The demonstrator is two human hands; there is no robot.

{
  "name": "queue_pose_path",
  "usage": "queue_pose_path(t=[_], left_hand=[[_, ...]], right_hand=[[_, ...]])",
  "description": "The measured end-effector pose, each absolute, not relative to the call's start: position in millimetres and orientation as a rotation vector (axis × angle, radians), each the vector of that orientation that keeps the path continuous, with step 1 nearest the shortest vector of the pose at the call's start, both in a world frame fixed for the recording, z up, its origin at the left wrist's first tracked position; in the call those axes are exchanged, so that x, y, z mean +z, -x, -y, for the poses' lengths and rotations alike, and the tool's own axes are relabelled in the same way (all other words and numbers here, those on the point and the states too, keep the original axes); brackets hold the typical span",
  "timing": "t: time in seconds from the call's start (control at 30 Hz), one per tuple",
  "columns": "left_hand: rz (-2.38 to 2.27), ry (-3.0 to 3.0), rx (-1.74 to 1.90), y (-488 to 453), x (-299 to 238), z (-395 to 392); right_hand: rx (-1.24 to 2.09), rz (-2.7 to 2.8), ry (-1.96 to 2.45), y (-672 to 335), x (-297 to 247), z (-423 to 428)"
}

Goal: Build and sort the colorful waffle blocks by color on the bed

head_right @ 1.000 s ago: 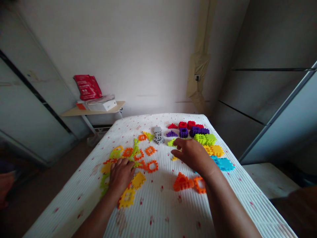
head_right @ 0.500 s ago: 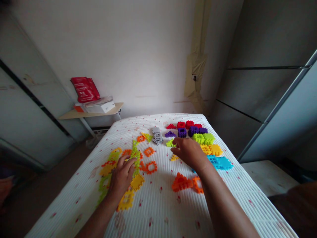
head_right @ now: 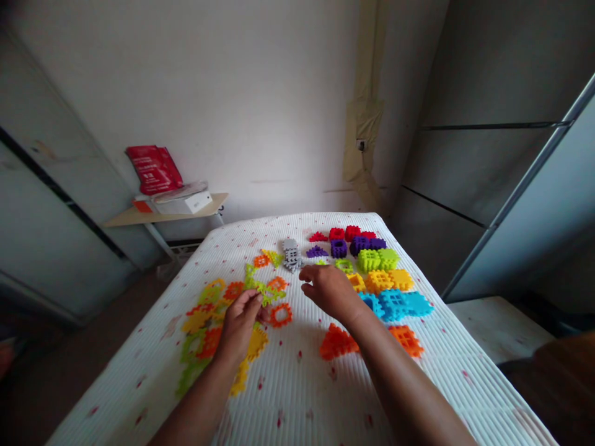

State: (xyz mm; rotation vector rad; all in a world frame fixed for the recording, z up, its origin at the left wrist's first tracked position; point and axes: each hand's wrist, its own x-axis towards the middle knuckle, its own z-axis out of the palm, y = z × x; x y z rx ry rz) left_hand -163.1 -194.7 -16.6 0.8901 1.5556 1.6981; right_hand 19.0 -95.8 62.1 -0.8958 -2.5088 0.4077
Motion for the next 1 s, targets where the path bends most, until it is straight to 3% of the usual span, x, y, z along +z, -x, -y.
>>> queue_pose_path(t=[0.23, 0.73, 1.0], left_hand=[[-1.468, -0.854, 1.691, 157.6, -21.5, 198.6], [-1.358, -1.145, 1.645, 163.0, -25.6, 209.3], [-1.400, -1.237, 1.616, 164.6, -32.5, 209.7]], right_hand=[[0.563, 2.517, 0.776, -9.9, 52.8, 97.2], [1.330, 2.312, 0.637, 1.9, 34.4, 98.4], [1.198, 2.432, 0.680, 4.0, 37.0, 108.1]])
